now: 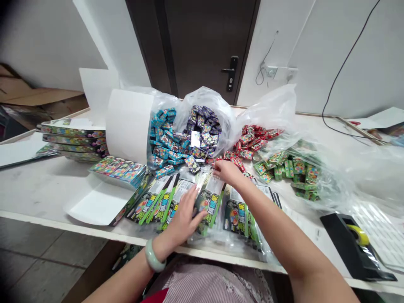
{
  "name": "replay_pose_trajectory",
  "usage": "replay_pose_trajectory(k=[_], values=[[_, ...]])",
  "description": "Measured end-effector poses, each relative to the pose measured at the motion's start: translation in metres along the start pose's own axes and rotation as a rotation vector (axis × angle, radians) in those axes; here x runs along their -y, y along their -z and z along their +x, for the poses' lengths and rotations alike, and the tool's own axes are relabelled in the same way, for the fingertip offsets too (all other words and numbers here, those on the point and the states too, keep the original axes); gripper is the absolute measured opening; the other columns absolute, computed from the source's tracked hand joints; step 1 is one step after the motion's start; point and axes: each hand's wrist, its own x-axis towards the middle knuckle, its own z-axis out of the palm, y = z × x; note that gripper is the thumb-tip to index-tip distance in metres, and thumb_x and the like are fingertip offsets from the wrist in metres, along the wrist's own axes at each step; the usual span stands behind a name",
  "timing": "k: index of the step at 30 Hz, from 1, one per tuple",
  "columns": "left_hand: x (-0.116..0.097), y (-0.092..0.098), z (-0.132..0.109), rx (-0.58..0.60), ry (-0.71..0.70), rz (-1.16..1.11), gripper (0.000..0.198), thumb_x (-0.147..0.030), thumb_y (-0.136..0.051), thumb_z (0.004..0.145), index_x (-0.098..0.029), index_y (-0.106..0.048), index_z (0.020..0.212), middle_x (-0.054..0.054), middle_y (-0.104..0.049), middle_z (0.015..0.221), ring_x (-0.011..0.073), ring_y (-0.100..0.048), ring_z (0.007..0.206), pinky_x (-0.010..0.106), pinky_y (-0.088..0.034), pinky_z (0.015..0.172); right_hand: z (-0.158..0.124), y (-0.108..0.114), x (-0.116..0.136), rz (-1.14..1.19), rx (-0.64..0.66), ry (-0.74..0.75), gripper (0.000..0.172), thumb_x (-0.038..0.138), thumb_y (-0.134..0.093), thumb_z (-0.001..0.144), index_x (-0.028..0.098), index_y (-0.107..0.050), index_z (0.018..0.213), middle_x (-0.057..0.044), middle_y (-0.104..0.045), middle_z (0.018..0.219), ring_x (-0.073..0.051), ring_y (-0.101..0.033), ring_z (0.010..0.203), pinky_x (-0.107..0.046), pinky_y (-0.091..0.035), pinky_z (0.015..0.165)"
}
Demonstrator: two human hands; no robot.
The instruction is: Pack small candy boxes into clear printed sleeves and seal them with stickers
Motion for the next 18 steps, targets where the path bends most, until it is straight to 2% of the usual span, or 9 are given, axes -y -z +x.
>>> replay_pose_trajectory(k=[2, 4, 6, 7, 9, 10, 13, 15, 18], values=[[-0.006, 0.009, 0.017, -0.130, 0.045, -0.139, 0.049, -0.026, -0.050, 0.092, -0.013, -0.037, 0.138, 0.022, -0.045, 0.144, 0.0294, -0.042, 0.136, 0.050, -0.038, 0.109, -0.014, 0.022, 0.000, 0.086, -0.049, 0.005, 0.013, 0.028, -0.060, 0.086, 0.019, -0.060, 0.077, -0.002, -0.065, 0.074, -0.017, -0.059, 0.070, -0.026, -0.040, 0.062], [-0.013, 0.020, 0.036, -0.155, 0.079, -0.261, 0.029, -0.022, -0.045, 0.094, -0.015, -0.052, 0.121, 0.015, -0.066, 0.117, 0.0251, -0.063, 0.111, 0.041, -0.051, 0.093, -0.031, 0.040, -0.001, 0.312, -0.066, -0.012, 0.014, 0.032, -0.058, 0.085, 0.019, -0.060, 0.079, -0.001, -0.064, 0.071, -0.015, -0.057, 0.065, -0.025, -0.040, 0.058], [-0.019, 0.030, 0.052, -0.148, 0.047, -0.319, 0.020, -0.019, -0.043, 0.094, -0.018, -0.059, 0.105, 0.007, -0.071, 0.093, 0.0197, -0.069, 0.087, 0.033, -0.055, 0.078, -0.048, 0.051, -0.004, 0.653, 0.050, -0.024, 0.017, 0.036, -0.063, 0.080, 0.020, -0.063, 0.084, -0.001, -0.066, 0.074, -0.016, -0.057, 0.066, -0.026, -0.043, 0.059], [-0.022, 0.035, 0.058, -0.143, 0.000, -0.311, 0.019, -0.019, -0.043, 0.094, -0.019, -0.060, 0.102, 0.005, -0.070, 0.088, 0.0182, -0.069, 0.082, 0.031, -0.055, 0.074, -0.055, 0.053, -0.007, 0.816, 0.151, -0.032, 0.021, 0.038, -0.067, 0.077, 0.020, -0.065, 0.088, -0.001, -0.067, 0.078, -0.016, -0.059, 0.068, -0.028, -0.046, 0.062], [-0.028, 0.041, 0.065, -0.113, -0.115, -0.243, 0.020, -0.018, -0.044, 0.094, -0.019, -0.061, 0.105, 0.005, -0.071, 0.091, 0.0177, -0.069, 0.082, 0.031, -0.054, 0.074, -0.065, 0.053, -0.015, 1.026, 0.321, -0.065, 0.031, 0.041, -0.074, 0.069, 0.020, -0.069, 0.092, -0.001, -0.070, 0.085, -0.017, -0.062, 0.072, -0.031, -0.049, 0.071], [-0.030, 0.042, 0.067, -0.086, -0.164, -0.192, 0.022, -0.018, -0.044, 0.095, -0.019, -0.060, 0.108, 0.006, -0.071, 0.095, 0.0185, -0.069, 0.085, 0.032, -0.055, 0.076, -0.068, 0.051, -0.019, 1.083, 0.342, -0.089, 0.033, 0.042, -0.076, 0.067, 0.020, -0.071, 0.091, -0.002, -0.071, 0.086, -0.017, -0.062, 0.073, -0.032, -0.049, 0.074], [-0.036, 0.044, 0.068, -0.032, -0.264, 0.008, 0.029, -0.021, -0.046, 0.095, -0.015, -0.055, 0.122, 0.014, -0.068, 0.114, 0.0255, -0.065, 0.104, 0.043, -0.053, 0.089, -0.071, 0.038, -0.026, 1.175, 0.241, -0.123, 0.034, 0.047, -0.077, 0.067, 0.018, -0.073, 0.084, -0.002, -0.072, 0.083, -0.016, -0.063, 0.073, -0.033, -0.049, 0.078], [-0.038, 0.043, 0.067, -0.013, -0.305, 0.119, 0.035, -0.023, -0.048, 0.094, -0.013, -0.051, 0.127, 0.018, -0.064, 0.122, 0.0294, -0.061, 0.112, 0.048, -0.051, 0.094, -0.069, 0.029, -0.024, 1.247, 0.225, -0.098, 0.037, 0.049, -0.077, 0.067, 0.018, -0.073, 0.087, -0.003, -0.072, 0.085, -0.017, -0.064, 0.077, -0.034, -0.049, 0.080], [-0.035, 0.043, 0.066, 0.029, -0.297, 0.157, 0.032, -0.018, -0.042, 0.095, -0.012, -0.054, 0.124, 0.018, -0.067, 0.115, 0.0288, -0.065, 0.104, 0.046, -0.054, 0.088, -0.065, 0.023, -0.015, 1.288, 0.230, -0.040, 0.040, 0.053, -0.074, 0.070, 0.018, -0.072, 0.089, -0.005, -0.072, 0.090, -0.019, -0.065, 0.084, -0.037, -0.049, 0.083]])
